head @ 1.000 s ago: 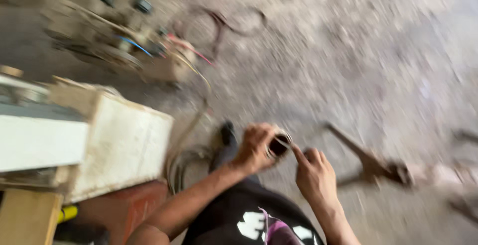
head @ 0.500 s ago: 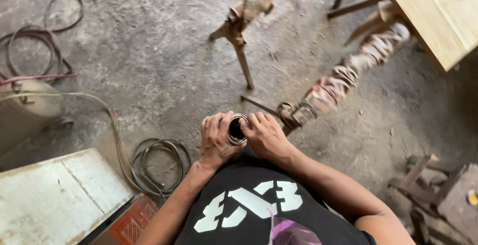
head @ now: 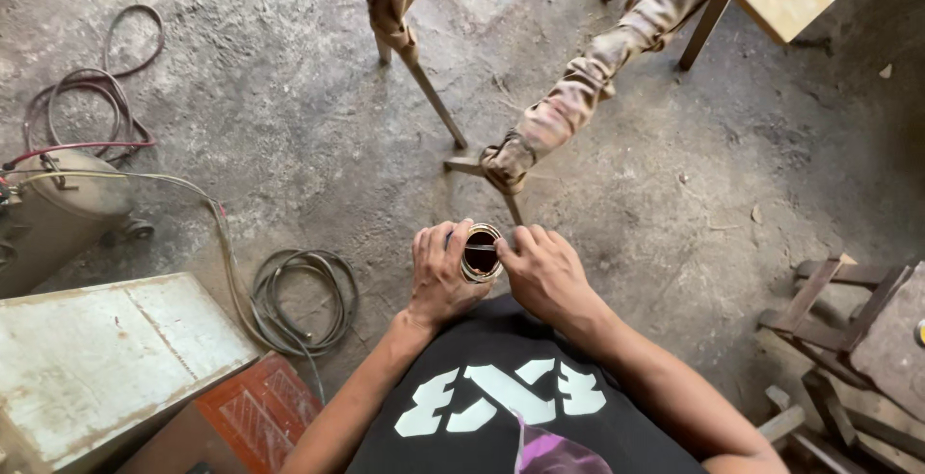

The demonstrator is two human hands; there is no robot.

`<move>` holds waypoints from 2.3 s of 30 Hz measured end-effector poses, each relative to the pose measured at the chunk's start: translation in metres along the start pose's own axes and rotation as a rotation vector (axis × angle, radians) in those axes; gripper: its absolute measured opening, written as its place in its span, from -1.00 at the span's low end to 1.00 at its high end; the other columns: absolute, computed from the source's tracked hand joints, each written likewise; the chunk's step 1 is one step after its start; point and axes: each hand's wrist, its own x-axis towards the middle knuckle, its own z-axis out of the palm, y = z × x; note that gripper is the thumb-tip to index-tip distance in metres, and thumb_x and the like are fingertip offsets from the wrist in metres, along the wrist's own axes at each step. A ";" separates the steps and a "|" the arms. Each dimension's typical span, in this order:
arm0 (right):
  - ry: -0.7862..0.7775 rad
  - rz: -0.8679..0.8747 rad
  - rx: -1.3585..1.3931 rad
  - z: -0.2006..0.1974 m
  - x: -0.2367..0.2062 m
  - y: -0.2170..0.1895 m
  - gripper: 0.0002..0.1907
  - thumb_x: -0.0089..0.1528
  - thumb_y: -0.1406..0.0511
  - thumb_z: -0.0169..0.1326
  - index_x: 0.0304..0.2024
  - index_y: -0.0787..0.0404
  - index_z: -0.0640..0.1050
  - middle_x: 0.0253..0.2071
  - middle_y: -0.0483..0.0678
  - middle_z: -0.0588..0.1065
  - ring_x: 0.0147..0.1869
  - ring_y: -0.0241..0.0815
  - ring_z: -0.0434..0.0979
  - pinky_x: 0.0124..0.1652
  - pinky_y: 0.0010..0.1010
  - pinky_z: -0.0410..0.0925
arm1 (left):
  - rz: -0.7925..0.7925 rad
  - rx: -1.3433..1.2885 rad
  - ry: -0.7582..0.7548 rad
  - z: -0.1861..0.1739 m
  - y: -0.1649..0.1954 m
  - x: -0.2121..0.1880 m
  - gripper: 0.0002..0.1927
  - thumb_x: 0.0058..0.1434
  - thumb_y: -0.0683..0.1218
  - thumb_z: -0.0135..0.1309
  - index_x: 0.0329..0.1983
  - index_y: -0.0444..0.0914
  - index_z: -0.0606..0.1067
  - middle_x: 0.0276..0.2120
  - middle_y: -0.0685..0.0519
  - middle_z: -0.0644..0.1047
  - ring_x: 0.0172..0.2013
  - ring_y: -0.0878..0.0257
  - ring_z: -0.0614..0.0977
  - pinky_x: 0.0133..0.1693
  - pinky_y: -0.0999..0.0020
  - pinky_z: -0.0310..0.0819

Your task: The person applies reddish-brown stain to a wooden board with a brush, dipping the brush into a can of stain held in the other hand and brushing the liquid across the board's surface, working over different sections of the board.

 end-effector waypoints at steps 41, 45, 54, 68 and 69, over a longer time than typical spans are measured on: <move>0.124 0.432 0.348 -0.112 -0.049 0.729 -0.82 0.32 0.35 0.13 -0.05 0.13 0.66 -0.18 0.04 0.52 -0.14 0.07 0.58 -0.17 -0.20 0.43 | -0.235 -0.166 0.130 0.459 0.205 0.447 -0.01 -0.08 -0.08 0.45 0.37 -0.32 0.17 0.20 -0.20 0.37 0.23 -0.16 0.42 0.27 0.04 0.32; -0.015 0.230 0.326 -0.080 -0.023 0.791 -0.78 0.32 0.35 0.13 -0.01 0.08 0.67 -0.19 0.00 0.50 -0.09 0.05 0.55 -0.16 -0.16 0.43 | -0.454 -0.117 0.181 0.484 0.224 0.454 -0.01 -0.05 -0.07 0.47 0.39 -0.29 0.17 0.22 -0.19 0.38 0.25 -0.14 0.43 0.28 0.05 0.33; -0.037 -0.336 0.183 -0.049 0.057 0.870 -0.55 0.24 0.48 0.07 0.12 0.02 0.67 -0.15 -0.01 0.42 -0.07 0.02 0.42 -0.12 -0.23 0.39 | -0.784 -0.055 0.209 0.541 0.265 0.463 0.04 -0.09 -0.05 0.52 0.39 -0.29 0.17 0.24 -0.20 0.37 0.27 -0.17 0.39 0.28 0.02 0.29; -0.427 -0.356 0.306 -0.047 0.079 0.879 -0.69 0.40 0.42 0.01 0.13 0.08 0.64 -0.21 0.01 0.43 -0.14 -0.03 0.43 -0.28 -0.23 0.39 | -0.845 -0.003 0.449 0.542 0.308 0.456 -0.06 -0.07 -0.11 0.51 0.34 -0.29 0.25 0.16 -0.14 0.46 0.21 -0.09 0.48 0.25 0.09 0.37; -0.362 -0.394 0.295 -0.045 0.080 0.880 -0.68 0.41 0.41 0.01 0.15 0.08 0.64 -0.20 0.01 0.43 -0.12 -0.03 0.43 -0.26 -0.23 0.40 | -0.854 0.025 0.454 0.539 0.310 0.455 -0.05 -0.07 -0.12 0.51 0.34 -0.30 0.25 0.16 -0.14 0.46 0.21 -0.10 0.48 0.26 0.08 0.36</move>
